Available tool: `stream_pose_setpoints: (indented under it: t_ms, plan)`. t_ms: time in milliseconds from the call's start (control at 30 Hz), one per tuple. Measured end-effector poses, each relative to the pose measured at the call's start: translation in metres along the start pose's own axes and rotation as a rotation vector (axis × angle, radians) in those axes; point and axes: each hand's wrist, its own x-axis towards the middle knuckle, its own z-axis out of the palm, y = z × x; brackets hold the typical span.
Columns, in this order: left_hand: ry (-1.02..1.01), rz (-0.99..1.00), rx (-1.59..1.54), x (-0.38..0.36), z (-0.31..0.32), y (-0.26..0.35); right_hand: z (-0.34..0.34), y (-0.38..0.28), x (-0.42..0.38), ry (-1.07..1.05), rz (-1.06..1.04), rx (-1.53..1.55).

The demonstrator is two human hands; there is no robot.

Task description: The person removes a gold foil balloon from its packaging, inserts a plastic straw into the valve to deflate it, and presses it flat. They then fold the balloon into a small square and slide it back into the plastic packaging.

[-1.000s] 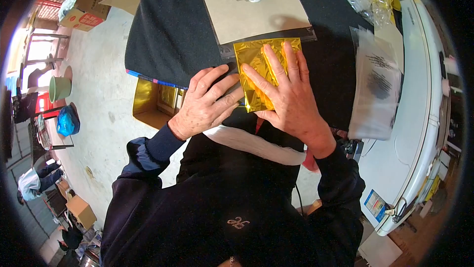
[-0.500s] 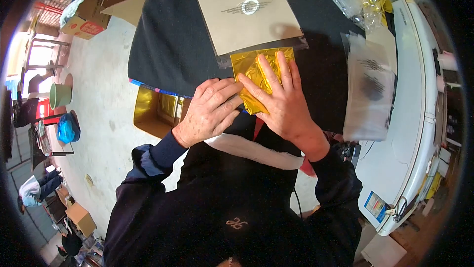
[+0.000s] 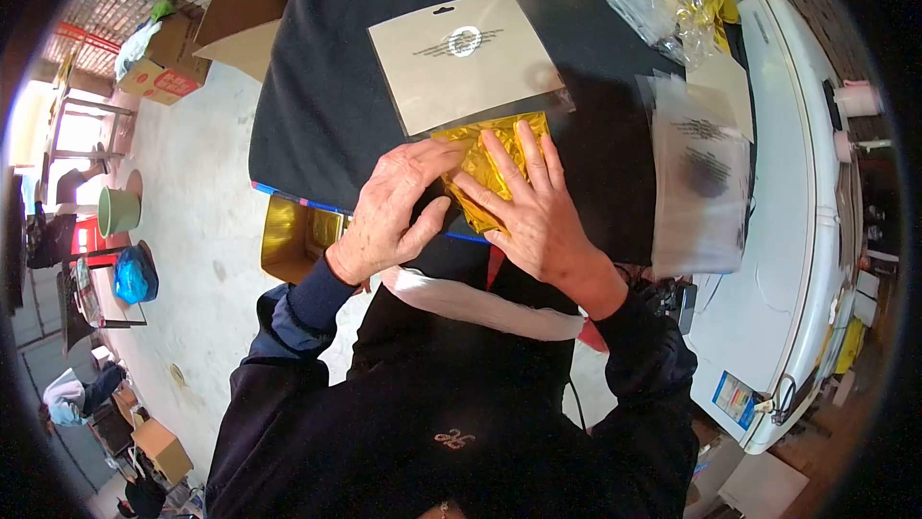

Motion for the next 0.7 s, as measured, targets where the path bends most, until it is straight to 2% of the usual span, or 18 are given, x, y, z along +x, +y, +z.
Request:
stream_pose_setpoints:
  t_ms: [233,400,533,600,700]
  plan:
    - [-0.144,0.067,0.122,0.007,-0.002,0.004,-0.006,0.009,0.002,-0.015,0.008,0.104]
    - [-0.061,0.031,0.071,0.017,0.004,-0.002,-0.013,0.015,0.004,-0.055,0.014,0.167]
    - [-0.011,0.024,0.025,0.031,0.004,-0.009,-0.031,0.017,0.01,-0.127,0.178,0.47]
    - [-0.029,0.031,-0.022,0.038,0.005,-0.014,-0.043,0.014,0.012,-0.165,0.29,0.608]
    - [-0.081,0.012,-0.051,0.048,0.002,-0.015,-0.044,0.029,0.011,-0.217,0.353,0.916]
